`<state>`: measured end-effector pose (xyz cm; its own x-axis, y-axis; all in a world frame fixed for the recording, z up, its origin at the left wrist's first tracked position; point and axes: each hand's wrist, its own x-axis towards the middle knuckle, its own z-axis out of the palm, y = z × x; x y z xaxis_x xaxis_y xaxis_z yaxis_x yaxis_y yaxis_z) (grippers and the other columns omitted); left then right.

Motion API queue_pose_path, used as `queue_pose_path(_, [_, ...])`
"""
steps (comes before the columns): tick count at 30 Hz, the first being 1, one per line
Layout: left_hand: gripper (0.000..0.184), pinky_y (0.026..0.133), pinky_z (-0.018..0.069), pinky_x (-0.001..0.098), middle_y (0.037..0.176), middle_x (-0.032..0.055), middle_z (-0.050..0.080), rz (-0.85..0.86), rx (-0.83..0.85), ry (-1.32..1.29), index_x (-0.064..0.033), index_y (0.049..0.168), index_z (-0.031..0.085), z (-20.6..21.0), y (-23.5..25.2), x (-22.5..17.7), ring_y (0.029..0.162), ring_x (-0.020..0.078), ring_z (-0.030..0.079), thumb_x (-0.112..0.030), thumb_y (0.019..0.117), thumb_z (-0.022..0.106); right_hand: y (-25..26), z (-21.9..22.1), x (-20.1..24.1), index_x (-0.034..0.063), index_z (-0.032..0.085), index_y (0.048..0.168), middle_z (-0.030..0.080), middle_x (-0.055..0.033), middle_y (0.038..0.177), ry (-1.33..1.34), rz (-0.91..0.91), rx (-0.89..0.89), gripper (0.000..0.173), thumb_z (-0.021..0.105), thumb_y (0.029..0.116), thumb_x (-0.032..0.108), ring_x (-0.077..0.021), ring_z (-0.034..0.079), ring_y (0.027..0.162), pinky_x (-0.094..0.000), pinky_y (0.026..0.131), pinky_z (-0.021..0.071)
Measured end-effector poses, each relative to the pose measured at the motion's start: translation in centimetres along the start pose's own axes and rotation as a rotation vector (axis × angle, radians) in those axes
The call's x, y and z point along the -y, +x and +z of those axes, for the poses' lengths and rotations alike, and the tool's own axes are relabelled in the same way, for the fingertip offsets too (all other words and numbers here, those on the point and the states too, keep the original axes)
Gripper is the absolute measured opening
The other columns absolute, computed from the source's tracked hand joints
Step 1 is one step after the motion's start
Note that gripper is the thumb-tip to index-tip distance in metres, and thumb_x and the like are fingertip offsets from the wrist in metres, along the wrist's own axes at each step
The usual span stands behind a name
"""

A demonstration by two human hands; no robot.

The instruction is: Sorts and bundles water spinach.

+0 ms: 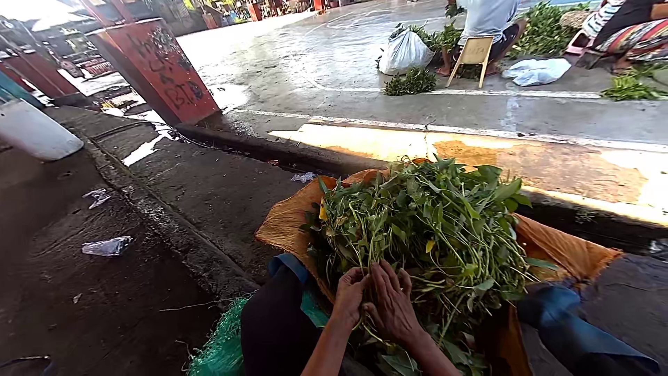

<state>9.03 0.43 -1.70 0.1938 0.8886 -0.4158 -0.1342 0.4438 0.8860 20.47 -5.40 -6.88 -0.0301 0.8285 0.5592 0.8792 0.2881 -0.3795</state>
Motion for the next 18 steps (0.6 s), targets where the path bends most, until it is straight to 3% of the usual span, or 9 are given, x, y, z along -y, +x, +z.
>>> queue_pose_path(2, [0.007,0.065,0.0546,0.0239,0.085,0.0073,0.066,-0.019,0.010,0.032,0.0037,0.105,0.064,0.4,-0.6,-0.5,0.071,0.0110,0.064,0.003,0.0982,0.061,0.7,0.1,-0.9,-0.0033,0.050,0.145,0.069,-0.0166,0.126,-0.009,0.038,-0.018,0.087,0.021,0.1027,0.066,-0.0396,0.061,0.124,-0.0683,0.111,0.0339])
queue_pose_path(3, [0.007,0.065,0.0550,0.0238,0.084,0.0072,0.066,-0.019,0.013,0.052,0.0040,0.105,0.064,0.4,-0.6,-0.7,0.071,0.0109,0.064,0.003,0.0987,0.060,0.7,0.1,-1.1,-0.0052,0.051,0.143,0.071,-0.0175,0.116,-0.014,0.059,-0.006,0.081,0.028,0.1037,0.062,-0.0384,0.067,0.111,-0.0639,0.106,0.0419])
queue_pose_path(5, [0.007,0.069,0.0526,0.0231,0.084,0.0055,0.064,0.005,0.017,0.133,0.0037,0.104,0.064,0.4,-0.5,-0.9,0.073,0.0094,0.061,0.003,0.0989,0.060,0.3,-0.3,-1.0,-0.0059,0.059,0.134,0.072,-0.0189,0.105,-0.007,0.121,0.092,0.065,0.045,0.1028,0.049,-0.0359,0.072,0.090,-0.0516,0.080,0.0585])
queue_pose_path(7, [0.007,0.071,0.0529,0.0228,0.083,0.0048,0.064,0.047,0.017,0.200,0.0042,0.102,0.065,0.4,-0.1,-0.9,0.073,0.0086,0.061,0.004,0.0976,0.060,-0.7,-0.6,-0.5,-0.0045,0.067,0.117,0.069,-0.0206,0.095,0.007,0.182,0.170,0.045,0.058,0.1000,0.036,-0.0363,0.071,0.071,-0.0485,0.057,0.0579])
queue_pose_path(10, [0.008,0.065,0.0532,0.0226,0.082,0.0062,0.063,0.058,-0.031,0.184,0.0056,0.104,0.064,0.8,1.0,-1.1,0.069,0.0099,0.061,0.005,0.0982,0.059,-2.8,-0.5,0.0,-0.0003,0.068,0.089,0.067,-0.0167,0.079,-0.026,0.151,0.180,0.034,0.060,0.0986,0.031,-0.0319,0.068,0.057,-0.0461,0.047,0.0550])
queue_pose_path(12, [0.008,0.062,0.0519,0.0233,0.082,0.0074,0.063,0.038,-0.090,0.148,0.0050,0.106,0.063,0.8,2.0,-1.8,0.069,0.0113,0.061,0.003,0.0998,0.059,-4.7,-1.1,0.8,-0.0002,0.070,0.085,0.068,-0.0175,0.075,0.014,0.136,0.315,0.034,0.058,0.1002,0.029,-0.0339,0.069,0.058,-0.0487,0.049,0.0562])
queue_pose_path(13, [0.008,0.062,0.0528,0.0239,0.083,0.0078,0.062,0.031,-0.112,0.130,0.0053,0.106,0.063,0.8,2.5,-2.1,0.068,0.0118,0.061,0.003,0.1001,0.058,-5.6,-2.2,1.5,-0.0026,0.071,0.090,0.069,-0.0212,0.081,0.041,0.167,0.488,0.038,0.054,0.1037,0.029,-0.0389,0.071,0.067,-0.0530,0.057,0.0576])
queue_pose_path(16, [0.009,0.064,0.0541,0.0253,0.085,0.0090,0.063,0.043,-0.129,0.138,0.0057,0.108,0.063,0.4,3.8,-3.3,0.070,0.0129,0.062,0.001,0.1006,0.059,-6.9,-4.7,1.9,-0.0056,0.069,0.116,0.065,-0.0307,0.124,0.022,0.270,1.082,0.047,0.042,0.1102,0.032,-0.0494,0.062,0.117,-0.0628,0.098,0.0470])
queue_pose_path(18, [0.008,0.065,0.0544,0.0266,0.086,0.0097,0.064,0.043,-0.120,0.169,0.0048,0.107,0.063,0.2,3.9,-3.6,0.072,0.0141,0.063,0.001,0.1001,0.060,-7.9,-5.5,1.1,-0.0016,0.069,0.122,0.060,-0.0317,0.132,-0.015,0.253,1.091,0.049,0.050,0.1063,0.041,-0.0514,0.055,0.125,-0.0662,0.105,0.0389])
